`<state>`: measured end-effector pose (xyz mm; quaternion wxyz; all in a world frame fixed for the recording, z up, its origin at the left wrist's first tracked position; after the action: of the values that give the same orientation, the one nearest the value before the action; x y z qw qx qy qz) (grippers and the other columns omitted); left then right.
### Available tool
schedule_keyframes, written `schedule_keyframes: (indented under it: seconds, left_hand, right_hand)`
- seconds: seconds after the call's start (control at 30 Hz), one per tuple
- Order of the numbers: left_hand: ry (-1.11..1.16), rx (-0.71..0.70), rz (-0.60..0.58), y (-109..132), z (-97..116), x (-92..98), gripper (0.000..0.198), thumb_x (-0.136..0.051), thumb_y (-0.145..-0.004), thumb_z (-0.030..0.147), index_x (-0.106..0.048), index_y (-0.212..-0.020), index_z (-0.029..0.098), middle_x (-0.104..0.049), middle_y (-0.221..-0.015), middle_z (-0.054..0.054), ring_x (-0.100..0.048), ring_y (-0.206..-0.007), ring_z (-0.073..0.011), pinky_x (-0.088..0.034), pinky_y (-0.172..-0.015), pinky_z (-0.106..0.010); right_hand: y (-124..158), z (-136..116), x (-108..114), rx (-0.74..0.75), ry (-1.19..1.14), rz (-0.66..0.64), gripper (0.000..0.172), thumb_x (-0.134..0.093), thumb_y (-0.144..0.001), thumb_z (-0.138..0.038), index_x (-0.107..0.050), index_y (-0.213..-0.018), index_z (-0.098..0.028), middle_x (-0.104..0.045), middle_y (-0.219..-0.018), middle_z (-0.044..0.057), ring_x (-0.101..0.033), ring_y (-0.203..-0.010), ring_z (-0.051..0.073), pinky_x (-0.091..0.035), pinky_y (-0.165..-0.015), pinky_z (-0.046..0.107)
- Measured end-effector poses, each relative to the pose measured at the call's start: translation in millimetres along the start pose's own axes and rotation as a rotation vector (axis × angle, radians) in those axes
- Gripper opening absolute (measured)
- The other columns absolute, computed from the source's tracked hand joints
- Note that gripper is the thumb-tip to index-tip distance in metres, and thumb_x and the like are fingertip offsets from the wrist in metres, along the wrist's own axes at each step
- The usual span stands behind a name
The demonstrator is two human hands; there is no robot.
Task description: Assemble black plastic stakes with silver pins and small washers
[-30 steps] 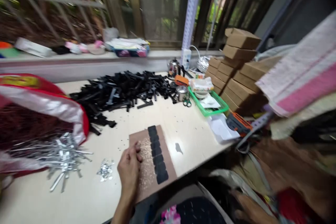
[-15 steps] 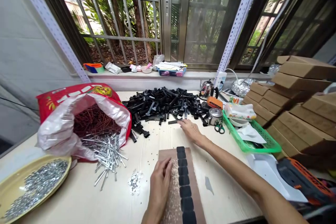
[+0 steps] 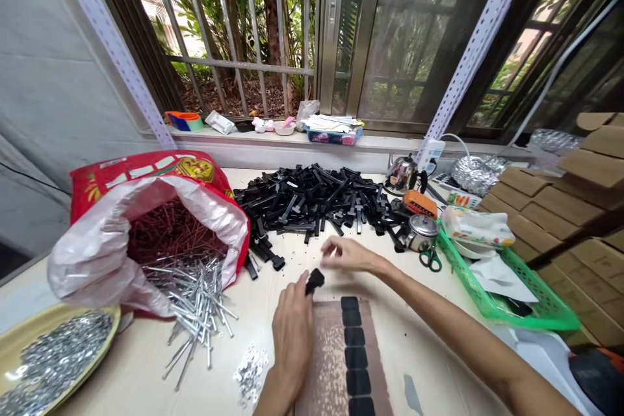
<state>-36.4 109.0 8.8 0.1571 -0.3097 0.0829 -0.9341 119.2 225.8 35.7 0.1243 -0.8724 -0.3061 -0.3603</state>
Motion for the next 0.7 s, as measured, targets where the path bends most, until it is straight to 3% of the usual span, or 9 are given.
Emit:
schedule_keyframes:
  seconds: [0.1, 0.17, 0.23, 0.37, 0.47, 0.5, 0.57, 0.63, 0.7]
  left_hand:
    - [0.483, 0.444, -0.046, -8.2, -5.6, 4.0, 0.043, -0.059, -0.081, 0.043, -0.061, -0.112, 0.014, -0.063, -0.071, -0.005, -0.060, -0.059, -0.0197, -0.047, -0.053, -0.030]
    - [0.772, 0.659, -0.082, -12.6, -4.6, 5.4, 0.049, -0.061, -0.079, 0.048, -0.057, -0.114, 0.013, -0.059, -0.060, -0.001, -0.054, -0.045, -0.0150, -0.044, -0.045, -0.027]
    - [0.957, 0.773, -0.080, -16.4, -2.5, 6.0, 0.049, -0.063, -0.080, 0.044, -0.053, -0.116, 0.012, -0.064, -0.068, -0.004, -0.058, -0.047, -0.0147, -0.048, -0.048, -0.028]
    - [1.132, 0.802, -0.084, -20.9, -3.2, 1.9, 0.041, -0.064, -0.082, 0.034, -0.054, -0.114, 0.011, -0.068, -0.102, -0.018, -0.069, -0.077, -0.0203, -0.055, -0.068, -0.031]
    - [1.271, 0.768, -0.133, -23.3, -7.6, -2.0, 0.039, -0.068, -0.079, 0.031, -0.057, -0.111, 0.011, -0.069, -0.101, -0.017, -0.068, -0.086, -0.0218, -0.054, -0.074, -0.031]
    - [1.298, 0.751, -0.137, -24.5, -9.8, -2.1, 0.041, -0.071, -0.076, 0.031, -0.057, -0.110, 0.012, -0.069, -0.098, -0.015, -0.068, -0.085, -0.0218, -0.054, -0.073, -0.031]
    - [1.289, 0.708, -0.077, -27.2, -15.4, 0.2, 0.046, -0.077, -0.069, 0.033, -0.057, -0.106, 0.014, -0.070, -0.090, -0.010, -0.068, -0.078, -0.0202, -0.054, -0.071, -0.031]
    - [1.187, 0.656, 0.070, -29.1, -21.5, 5.6, 0.046, -0.081, -0.062, 0.036, -0.058, -0.097, 0.015, -0.067, -0.075, -0.003, -0.065, -0.066, -0.0160, -0.054, -0.069, -0.031]
    - [0.989, 0.614, 0.206, -28.7, -25.5, 12.3, 0.042, -0.080, -0.061, 0.038, -0.058, -0.088, 0.015, -0.060, -0.061, 0.003, -0.060, -0.056, -0.0136, -0.054, -0.068, -0.031]
  right_hand:
    - [-29.4, 21.7, 16.2, -0.282, 0.131, 0.355, 0.010, -0.056, -0.084, -0.021, -0.056, -0.093, -0.016, -0.061, -0.098, 0.008, -0.057, -0.090, 0.020, -0.041, -0.076, 0.031]
    - [-40.9, 30.7, 15.5, -0.333, 0.140, 0.413, 0.010, -0.052, -0.080, -0.011, -0.055, -0.089, -0.015, -0.060, -0.095, 0.010, -0.056, -0.088, 0.022, -0.040, -0.075, 0.033]
    - [-38.1, 30.7, 5.6, -0.334, 0.116, 0.432, 0.010, -0.048, -0.079, -0.008, -0.054, -0.084, -0.015, -0.060, -0.088, 0.008, -0.057, -0.081, 0.020, -0.040, -0.071, 0.031]
    - [1.9, 4.2, -30.6, -0.233, -0.040, 0.384, 0.004, -0.048, -0.082, -0.018, -0.052, -0.081, -0.018, -0.060, -0.073, 0.000, -0.055, -0.066, 0.013, -0.040, -0.058, 0.023]
    - [19.3, -21.7, -51.1, 0.005, -0.286, 0.158, 0.007, -0.049, -0.086, -0.024, -0.053, -0.087, -0.018, -0.061, -0.075, -0.002, -0.056, -0.064, 0.011, -0.041, -0.055, 0.021]
    - [15.8, -26.8, -52.6, 0.069, -0.302, 0.110, 0.010, -0.048, -0.088, -0.026, -0.054, -0.090, -0.019, -0.062, -0.079, -0.001, -0.057, -0.066, 0.011, -0.042, -0.057, 0.021]
    - [-6.1, -28.3, -47.1, 0.112, -0.151, 0.159, 0.014, -0.047, -0.091, -0.029, -0.056, -0.096, -0.019, -0.063, -0.091, 0.002, -0.058, -0.076, 0.013, -0.044, -0.065, 0.024]
    - [-40.0, -22.6, -36.4, 0.076, 0.174, 0.300, 0.017, -0.049, -0.091, -0.026, -0.056, -0.105, -0.019, -0.061, -0.104, 0.006, -0.056, -0.090, 0.018, -0.044, -0.074, 0.029]
    - [-71.6, -17.0, -29.0, 0.041, 0.451, 0.345, 0.021, -0.050, -0.089, -0.018, -0.057, -0.109, -0.020, -0.060, -0.108, 0.009, -0.051, -0.097, 0.022, -0.041, -0.079, 0.033]
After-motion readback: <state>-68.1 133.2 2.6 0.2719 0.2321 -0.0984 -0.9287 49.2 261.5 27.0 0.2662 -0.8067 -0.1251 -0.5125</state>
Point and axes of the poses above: each hand's wrist, its own y-axis away from the middle knuckle, its own x-axis out of the back of the hand, z = x × y, the point moved 2 cm from there along -y, towards the middle knuckle
